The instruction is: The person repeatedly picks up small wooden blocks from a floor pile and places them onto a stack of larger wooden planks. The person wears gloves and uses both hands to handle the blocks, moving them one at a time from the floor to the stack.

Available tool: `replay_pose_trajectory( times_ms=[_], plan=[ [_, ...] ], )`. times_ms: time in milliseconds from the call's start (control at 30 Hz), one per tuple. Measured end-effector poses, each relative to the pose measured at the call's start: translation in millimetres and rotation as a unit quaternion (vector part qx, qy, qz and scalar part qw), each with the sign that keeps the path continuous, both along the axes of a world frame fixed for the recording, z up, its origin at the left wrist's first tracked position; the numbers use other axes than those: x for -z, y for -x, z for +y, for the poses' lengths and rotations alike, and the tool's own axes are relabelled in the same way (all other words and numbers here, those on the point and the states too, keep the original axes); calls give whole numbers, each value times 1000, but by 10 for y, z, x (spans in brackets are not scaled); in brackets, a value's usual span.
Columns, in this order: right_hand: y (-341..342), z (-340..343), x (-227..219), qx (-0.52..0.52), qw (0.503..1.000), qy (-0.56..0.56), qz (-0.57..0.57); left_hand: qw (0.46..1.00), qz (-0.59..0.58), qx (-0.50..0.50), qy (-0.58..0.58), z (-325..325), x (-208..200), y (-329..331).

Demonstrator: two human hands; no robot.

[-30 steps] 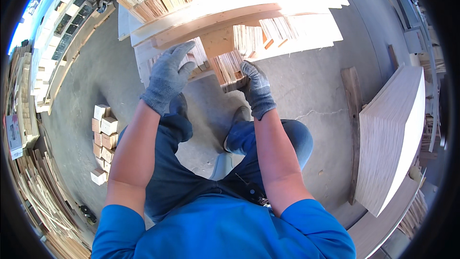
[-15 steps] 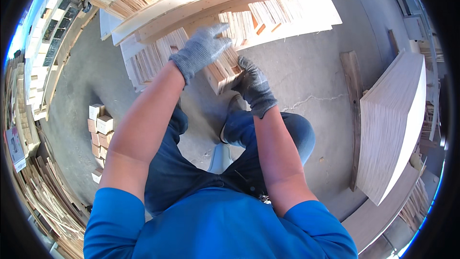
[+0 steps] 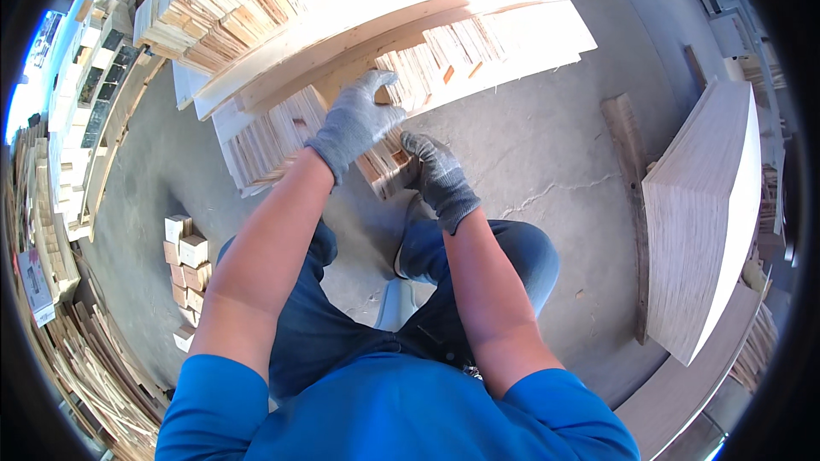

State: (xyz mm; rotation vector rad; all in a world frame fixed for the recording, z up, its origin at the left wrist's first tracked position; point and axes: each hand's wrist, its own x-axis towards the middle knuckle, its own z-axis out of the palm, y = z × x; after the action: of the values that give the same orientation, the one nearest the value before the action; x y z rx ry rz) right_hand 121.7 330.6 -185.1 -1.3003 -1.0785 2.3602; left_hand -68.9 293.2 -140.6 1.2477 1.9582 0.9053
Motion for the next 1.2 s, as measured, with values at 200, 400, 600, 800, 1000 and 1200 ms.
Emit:
replay_pose_trajectory(
  times_ms=[200, 400, 600, 800, 1000, 1200],
  plan=[
    [-50, 44, 33, 43, 998, -24, 38, 979, 203, -13, 1, 127, -11, -55],
    [-84, 66, 67, 34, 999, -26, 9, 984, 178, -4, 1, 235, -3, 4],
    [-46, 76, 46, 30, 996, -79, 13, 982, 186, -25, -35, 259, 106, -20],
    [-63, 102, 6, 9, 997, -72, -7, 979, 196, -27, -45, 302, 118, 12],
    [-50, 108, 51, 10, 997, -73, -3, 976, 204, -29, -63, 238, 104, 20],
    [55, 140, 13, -1, 996, -77, -39, 984, 4, -149, -95, -58, -710, 133]
  ],
)
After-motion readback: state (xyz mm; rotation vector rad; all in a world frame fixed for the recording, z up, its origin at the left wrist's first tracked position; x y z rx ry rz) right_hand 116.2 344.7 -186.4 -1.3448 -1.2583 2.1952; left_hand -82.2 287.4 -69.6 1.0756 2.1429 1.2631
